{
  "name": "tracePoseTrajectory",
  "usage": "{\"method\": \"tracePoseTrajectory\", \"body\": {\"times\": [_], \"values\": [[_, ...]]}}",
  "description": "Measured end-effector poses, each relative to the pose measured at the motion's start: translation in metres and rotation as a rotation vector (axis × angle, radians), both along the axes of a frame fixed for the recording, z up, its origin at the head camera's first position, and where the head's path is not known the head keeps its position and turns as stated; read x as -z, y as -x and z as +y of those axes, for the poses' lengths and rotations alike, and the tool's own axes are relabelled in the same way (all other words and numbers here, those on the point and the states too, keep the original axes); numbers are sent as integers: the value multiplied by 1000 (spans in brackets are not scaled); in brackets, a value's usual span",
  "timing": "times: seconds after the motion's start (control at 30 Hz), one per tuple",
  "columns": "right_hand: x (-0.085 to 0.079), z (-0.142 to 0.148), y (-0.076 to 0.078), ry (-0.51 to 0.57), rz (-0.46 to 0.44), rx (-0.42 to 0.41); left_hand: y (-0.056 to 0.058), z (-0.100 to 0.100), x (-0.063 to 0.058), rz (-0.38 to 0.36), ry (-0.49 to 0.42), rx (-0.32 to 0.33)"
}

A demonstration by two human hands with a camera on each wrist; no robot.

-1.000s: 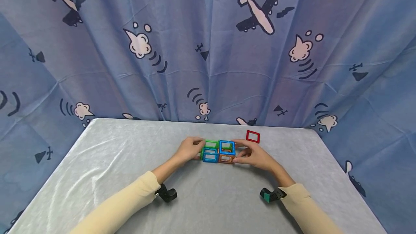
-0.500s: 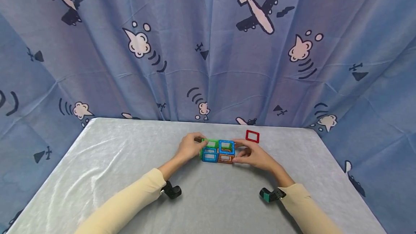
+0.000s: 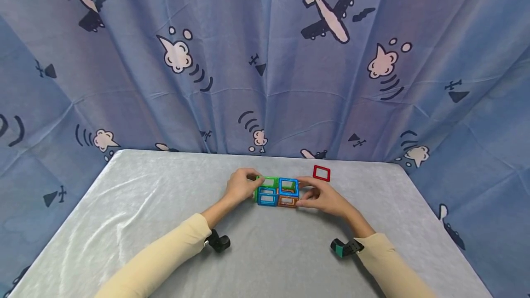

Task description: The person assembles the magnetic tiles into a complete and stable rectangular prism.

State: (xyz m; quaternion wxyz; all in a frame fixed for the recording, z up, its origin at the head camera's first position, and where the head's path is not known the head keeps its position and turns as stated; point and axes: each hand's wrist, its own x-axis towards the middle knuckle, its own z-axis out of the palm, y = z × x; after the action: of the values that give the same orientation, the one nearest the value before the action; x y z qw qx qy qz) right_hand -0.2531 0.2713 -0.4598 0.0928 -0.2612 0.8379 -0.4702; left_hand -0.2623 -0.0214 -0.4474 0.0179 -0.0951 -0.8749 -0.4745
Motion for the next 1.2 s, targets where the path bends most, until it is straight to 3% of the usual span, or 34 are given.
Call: {"method": "tracePoseTrajectory", "body": {"times": [0.7,1.2], "values": [[-2,0,-1,7,27,-19,1,0,8,40,-23,-12],[1,0,-1,4,36,-13,0,-1,7,19,-30,-6]]}}
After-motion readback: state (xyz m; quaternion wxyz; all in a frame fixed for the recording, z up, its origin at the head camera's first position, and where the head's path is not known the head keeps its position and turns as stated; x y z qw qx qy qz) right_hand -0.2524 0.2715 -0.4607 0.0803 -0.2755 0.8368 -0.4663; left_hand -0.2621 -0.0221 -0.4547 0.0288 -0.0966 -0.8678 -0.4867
